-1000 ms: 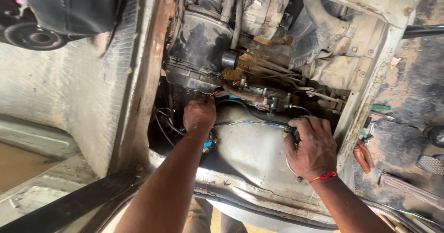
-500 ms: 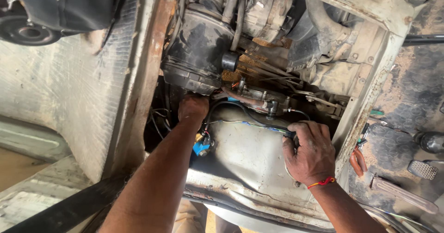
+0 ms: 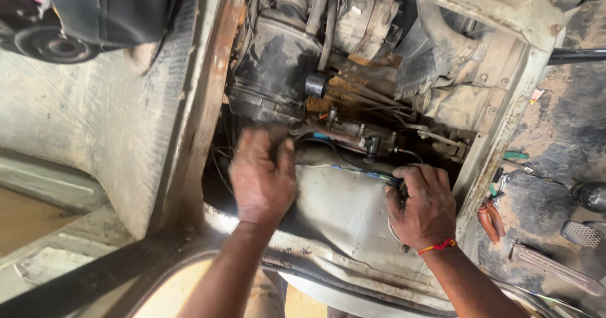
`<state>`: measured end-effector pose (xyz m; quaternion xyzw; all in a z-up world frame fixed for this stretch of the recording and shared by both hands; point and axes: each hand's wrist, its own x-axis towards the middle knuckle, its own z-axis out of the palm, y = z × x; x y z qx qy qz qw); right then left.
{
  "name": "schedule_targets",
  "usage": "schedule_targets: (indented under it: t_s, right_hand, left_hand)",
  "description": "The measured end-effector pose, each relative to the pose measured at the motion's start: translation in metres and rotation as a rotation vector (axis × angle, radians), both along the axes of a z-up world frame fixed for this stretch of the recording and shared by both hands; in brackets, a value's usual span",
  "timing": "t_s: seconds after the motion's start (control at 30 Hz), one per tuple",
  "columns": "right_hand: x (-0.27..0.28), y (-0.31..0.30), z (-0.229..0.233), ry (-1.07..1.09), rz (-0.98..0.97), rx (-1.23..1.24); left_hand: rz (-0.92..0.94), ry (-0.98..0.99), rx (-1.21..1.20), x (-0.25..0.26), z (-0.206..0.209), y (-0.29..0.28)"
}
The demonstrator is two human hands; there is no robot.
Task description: The person manipulates electrical wires and connectors within an engine compartment by hand. They organize the wiring and press connectors into place.
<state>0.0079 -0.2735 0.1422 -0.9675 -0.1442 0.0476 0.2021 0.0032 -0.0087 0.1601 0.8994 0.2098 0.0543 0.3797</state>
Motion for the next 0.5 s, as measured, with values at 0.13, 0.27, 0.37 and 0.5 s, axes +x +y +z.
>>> schedule_targets:
  t_s: [0.13, 0.27, 0.37, 0.5]
  right_hand:
    - [-0.003, 0.000, 0.000, 0.009, -0.004, -0.021]
    - [0.003, 0.005, 0.002, -0.039, 0.039, 0.011]
    - [-0.005, -0.004, 0.000, -0.021, 0.030, -0.004]
    - [-0.008, -0.008, -0.004, 0.010, 0.026, -0.007]
  left_hand:
    - [-0.030, -0.430, 0.266, 0.048, 0.042, 0.032]
    - [0.066, -0.491, 0.489, 0.098, 0.061, 0.077]
    - [0.016, -0.401, 0.640, 0.098, 0.057, 0.095]
    - [-0.218, -0.365, 0.707, 0.078, 0.041, 0.113]
